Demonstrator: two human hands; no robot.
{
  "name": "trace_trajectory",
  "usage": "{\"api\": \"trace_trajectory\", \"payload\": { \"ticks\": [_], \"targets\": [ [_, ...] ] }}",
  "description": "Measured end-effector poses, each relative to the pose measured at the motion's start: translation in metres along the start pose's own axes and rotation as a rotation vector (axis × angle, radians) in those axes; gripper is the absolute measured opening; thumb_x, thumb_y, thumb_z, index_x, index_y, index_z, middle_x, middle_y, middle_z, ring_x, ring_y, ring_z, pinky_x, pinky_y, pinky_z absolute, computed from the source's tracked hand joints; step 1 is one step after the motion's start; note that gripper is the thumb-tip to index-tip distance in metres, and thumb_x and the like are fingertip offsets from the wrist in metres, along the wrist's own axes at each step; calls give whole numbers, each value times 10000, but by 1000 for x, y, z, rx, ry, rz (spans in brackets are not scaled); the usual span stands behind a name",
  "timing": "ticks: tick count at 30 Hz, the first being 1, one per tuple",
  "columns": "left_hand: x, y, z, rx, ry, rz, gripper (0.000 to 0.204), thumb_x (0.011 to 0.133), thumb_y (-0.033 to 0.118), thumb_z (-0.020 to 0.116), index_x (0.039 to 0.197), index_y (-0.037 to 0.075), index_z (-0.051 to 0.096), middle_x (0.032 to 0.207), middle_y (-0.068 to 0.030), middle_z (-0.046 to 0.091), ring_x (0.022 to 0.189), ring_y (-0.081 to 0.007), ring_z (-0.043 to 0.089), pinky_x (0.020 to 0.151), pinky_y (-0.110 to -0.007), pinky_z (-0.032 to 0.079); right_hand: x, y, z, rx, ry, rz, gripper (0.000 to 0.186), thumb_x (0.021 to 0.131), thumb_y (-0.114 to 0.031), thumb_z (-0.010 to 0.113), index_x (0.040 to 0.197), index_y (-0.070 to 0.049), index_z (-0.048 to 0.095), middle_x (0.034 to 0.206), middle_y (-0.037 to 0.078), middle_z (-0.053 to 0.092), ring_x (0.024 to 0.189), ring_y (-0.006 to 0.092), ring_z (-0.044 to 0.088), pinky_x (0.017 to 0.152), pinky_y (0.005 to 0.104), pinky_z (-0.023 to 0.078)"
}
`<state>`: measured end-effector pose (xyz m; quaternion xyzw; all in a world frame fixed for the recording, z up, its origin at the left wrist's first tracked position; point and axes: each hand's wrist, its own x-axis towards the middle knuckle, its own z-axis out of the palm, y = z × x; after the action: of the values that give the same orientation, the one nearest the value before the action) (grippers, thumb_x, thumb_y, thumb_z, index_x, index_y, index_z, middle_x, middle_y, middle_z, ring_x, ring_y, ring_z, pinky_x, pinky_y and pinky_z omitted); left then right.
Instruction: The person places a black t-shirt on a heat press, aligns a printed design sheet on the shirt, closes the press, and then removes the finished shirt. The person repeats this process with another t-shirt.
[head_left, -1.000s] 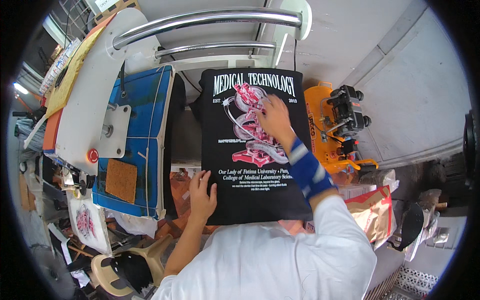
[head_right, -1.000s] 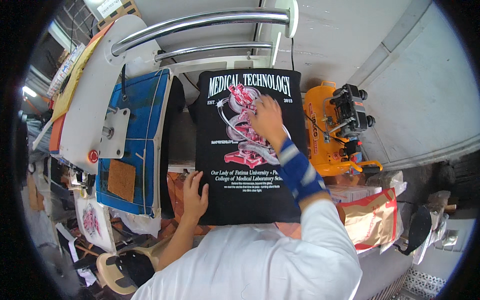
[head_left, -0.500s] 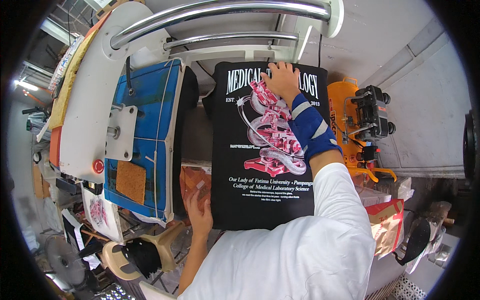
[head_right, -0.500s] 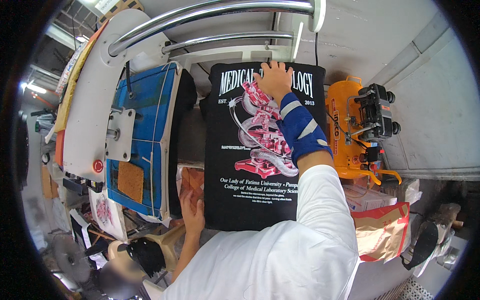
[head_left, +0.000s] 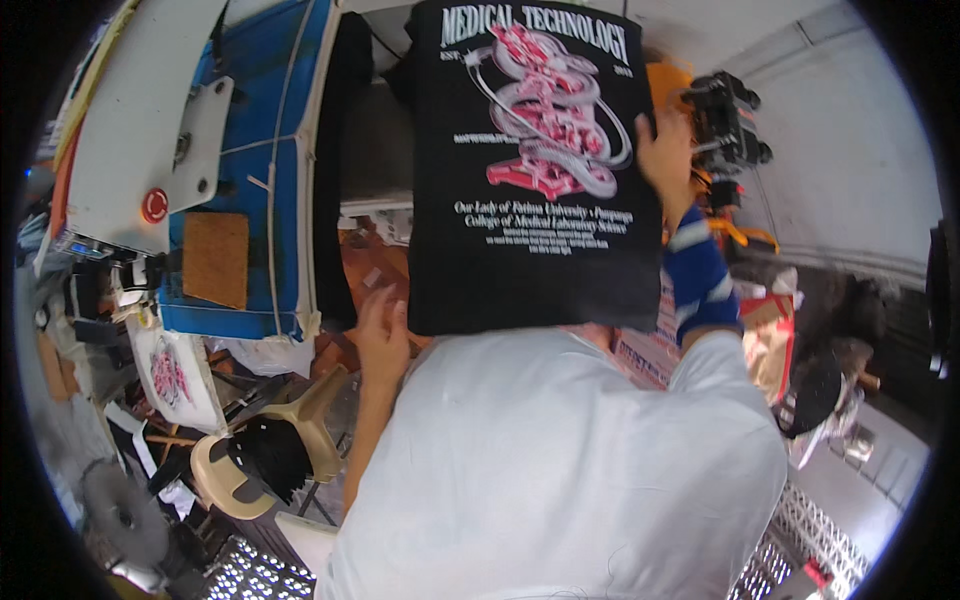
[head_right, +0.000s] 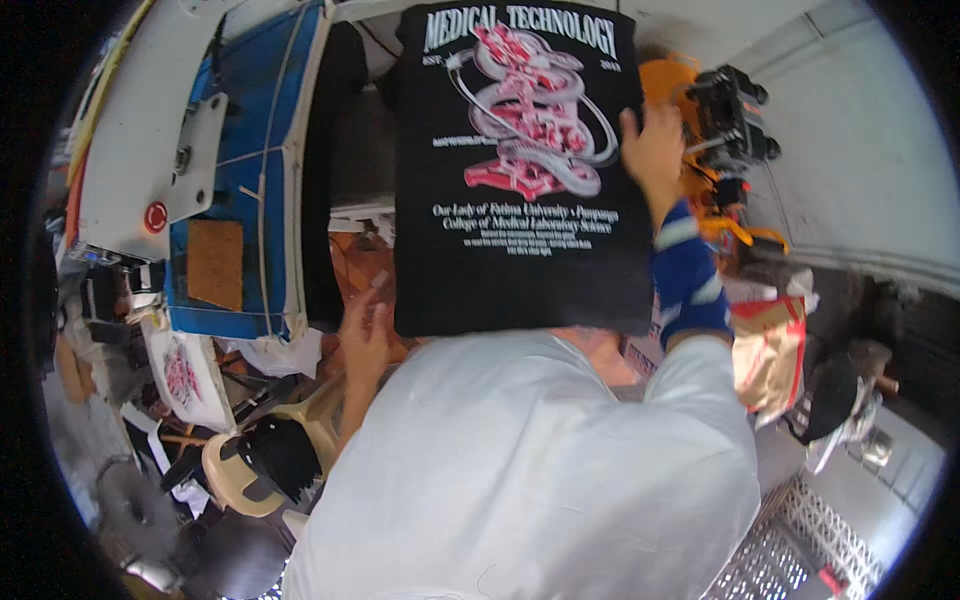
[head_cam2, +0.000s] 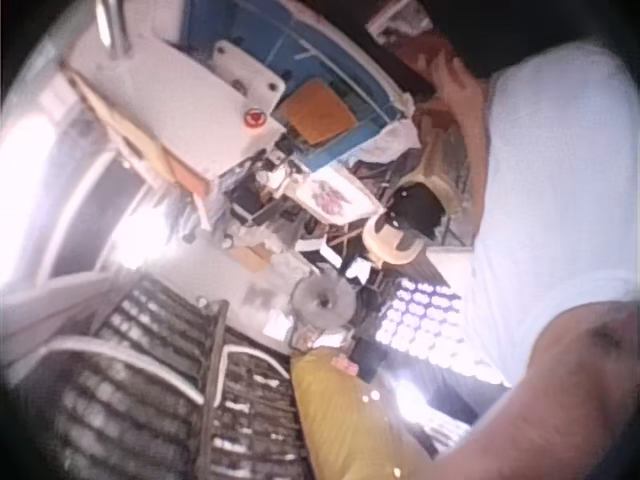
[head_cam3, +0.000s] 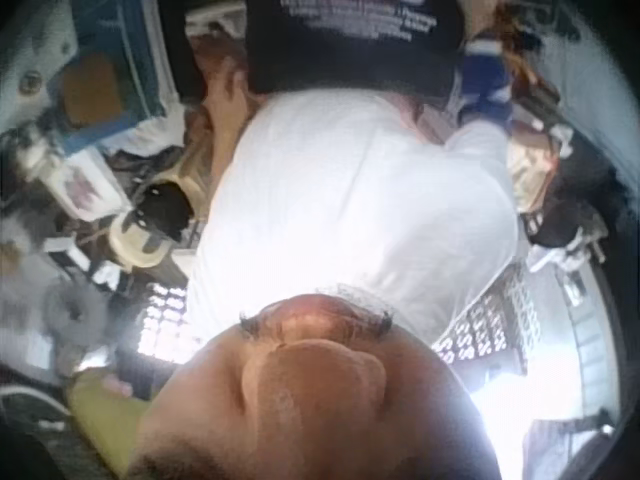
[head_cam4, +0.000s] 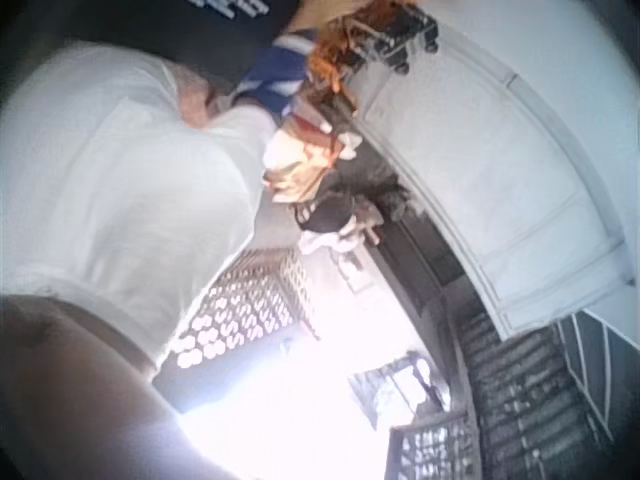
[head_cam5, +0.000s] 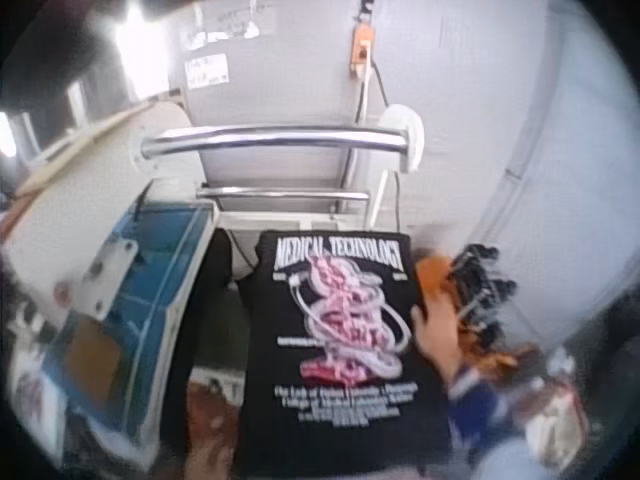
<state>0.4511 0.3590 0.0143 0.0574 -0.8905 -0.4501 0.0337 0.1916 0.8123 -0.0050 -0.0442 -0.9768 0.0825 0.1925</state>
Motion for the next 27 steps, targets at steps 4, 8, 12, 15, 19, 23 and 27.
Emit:
{"api": "trace_trajectory", "payload": {
  "ticks": [4, 8, 12, 15, 19, 23, 27],
  "targets": [
    [-3, 34, -92, 77, 196, 421, 303, 941, 50, 628, 1237, -12, 634, 1199, -173, 672, 1144, -297, 628, 994, -395, 486, -183, -89, -70, 289, -135, -223, 535, 920, -313, 669, 1346, -6, 566, 1500, 213, 462, 1449, 424, 345, 1205, 540, 227],
    [51, 27, -206, 367, 670, 546, 258, 974, 77, 612, 1213, -8, 661, 1206, -170, 676, 1137, -301, 632, 988, -405, 489, -254, -146, -81, 138, -328, -208, 745, 945, -500, 573, 1488, -13, 421, 1582, 201, 340, 1500, 389, 244, 1222, 569, 147],
    [128, -19, -283, 685, 782, 398, 424, 1000, 351, 597, 1205, -11, 676, 1189, -212, 685, 1132, -377, 632, 1021, -441, 452, -259, -153, -79, 134, -274, -149, 765, 935, -522, 588, 1498, -35, 414, 1602, 216, 292, 1511, 389, 216, 1223, 564, 147],
    [160, -53, -296, 871, 643, 295, 558, 997, 511, 538, 1240, 28, 673, 1270, -200, 656, 1220, -402, 582, 1069, -482, 413, -259, -155, -86, 108, -292, -85, 759, 910, -546, 621, 1486, -85, 447, 1591, 234, 297, 1500, 398, 235, 1210, 549, 190],
    [164, -57, -292, 971, 597, 109, 627, 967, 619, 508, 1294, 106, 660, 1393, -161, 588, 1353, -406, 470, 1114, -546, 364, -254, -150, -95, 130, -269, -124, 700, 895, -513, 650, 1424, -77, 509, 1540, 229, 367, 1453, 402, 307, 1170, 551, 256],
    [154, -33, -283, 966, 499, -81, 621, 920, 588, 577, 1360, 151, 612, 1463, -135, 532, 1407, -400, 406, 1135, -573, 337, -267, -129, -102, 310, -152, -240, 513, 868, -359, 708, 1271, -56, 610, 1415, 215, 497, 1354, 404, 425, 1118, 542, 335],
    [143, -6, -264, 980, 491, -72, 627, 860, 440, 636, 1399, 127, 565, 1484, -124, 514, 1412, -389, 408, 1139, -583, 334, -316, -111, -118, 564, 22, -299, 300, 832, -175, 721, 1094, -37, 668, 1264, 190, 587, 1246, 396, 514, 1042, 519, 418]
  ]
}}
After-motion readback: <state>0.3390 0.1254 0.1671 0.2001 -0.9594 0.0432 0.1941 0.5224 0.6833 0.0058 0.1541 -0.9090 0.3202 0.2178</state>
